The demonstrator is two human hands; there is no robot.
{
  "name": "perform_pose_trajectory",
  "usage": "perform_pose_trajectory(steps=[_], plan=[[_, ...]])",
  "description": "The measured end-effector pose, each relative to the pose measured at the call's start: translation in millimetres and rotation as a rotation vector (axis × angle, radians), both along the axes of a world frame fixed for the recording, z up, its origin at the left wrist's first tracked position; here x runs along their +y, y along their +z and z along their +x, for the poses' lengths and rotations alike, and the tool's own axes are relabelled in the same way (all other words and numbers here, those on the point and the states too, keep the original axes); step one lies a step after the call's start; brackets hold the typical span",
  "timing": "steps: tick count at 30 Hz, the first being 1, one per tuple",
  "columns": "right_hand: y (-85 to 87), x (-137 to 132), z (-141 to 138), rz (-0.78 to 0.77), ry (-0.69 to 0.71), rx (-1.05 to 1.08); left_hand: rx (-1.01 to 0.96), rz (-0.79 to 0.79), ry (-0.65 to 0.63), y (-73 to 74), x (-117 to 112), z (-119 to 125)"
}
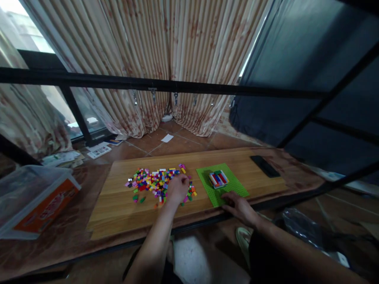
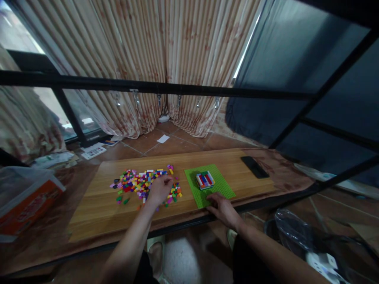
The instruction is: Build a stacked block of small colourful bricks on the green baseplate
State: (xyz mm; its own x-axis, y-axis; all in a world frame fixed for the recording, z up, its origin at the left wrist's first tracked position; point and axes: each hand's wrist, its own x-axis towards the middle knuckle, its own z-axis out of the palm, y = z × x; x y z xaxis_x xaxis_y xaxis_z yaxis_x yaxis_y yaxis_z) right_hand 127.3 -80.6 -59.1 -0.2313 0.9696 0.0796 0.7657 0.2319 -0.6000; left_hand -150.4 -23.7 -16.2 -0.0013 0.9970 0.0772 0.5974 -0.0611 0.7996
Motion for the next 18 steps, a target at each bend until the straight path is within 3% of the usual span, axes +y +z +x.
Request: perform_pose_trajectory(steps=[5, 10, 14, 18], plan=[[14.3, -11.4, -6.3, -0.012, 0.015, -0.114, -0.056, 0.004, -0.074, -11.7, 5.5, 29.6], [47.4, -9.8, -39.5, 0.019, 0.155, -0.122, -0.074, 0.014, -0.026, -13.7, 5.9, 28.5], [69.9, 42.6, -91.2, 0.153, 0.095, -0.055, -0.121, 0.071, 0.236, -11.7, 13.1, 1.0], [63.3, 108.5, -142.2, 0.129, -0.011, -0.194, -0.258, 0.094, 0.424, -15.8, 21.7, -26.4]])
